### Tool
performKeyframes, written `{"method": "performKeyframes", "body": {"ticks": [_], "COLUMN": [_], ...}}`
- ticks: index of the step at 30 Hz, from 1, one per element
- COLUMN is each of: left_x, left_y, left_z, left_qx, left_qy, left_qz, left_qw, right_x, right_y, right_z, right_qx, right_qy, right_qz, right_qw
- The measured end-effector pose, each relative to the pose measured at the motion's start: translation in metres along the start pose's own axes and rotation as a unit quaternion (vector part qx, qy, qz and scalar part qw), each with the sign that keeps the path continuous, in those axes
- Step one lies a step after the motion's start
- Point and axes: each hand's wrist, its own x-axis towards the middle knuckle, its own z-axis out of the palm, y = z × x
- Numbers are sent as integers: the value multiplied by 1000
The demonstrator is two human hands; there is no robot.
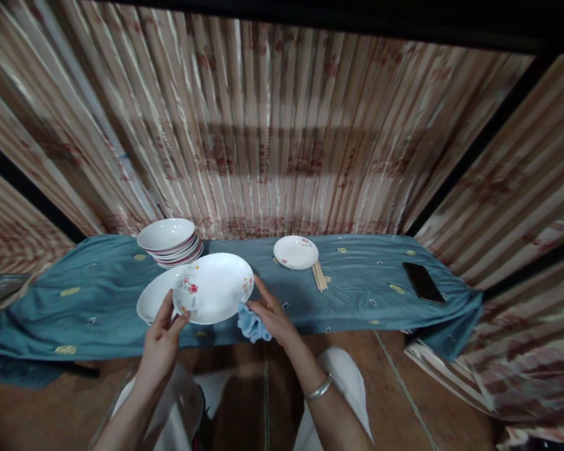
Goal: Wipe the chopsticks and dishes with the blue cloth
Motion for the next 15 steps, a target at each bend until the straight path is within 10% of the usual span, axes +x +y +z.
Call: {"method": "performKeyframes", "body": {"ticks": [15], "left_x": [24], "left_y": [-85], "left_z": [71], "left_qx": [-61], "left_qy": [-129], "left_qz": [-70], "left_qw": [987], "right_x": [10], "right_y": [28], "right_z": [-78], "right_qx": [-71], "right_qy": [110], "right_qz": [-26], "right_qw": [991]}}
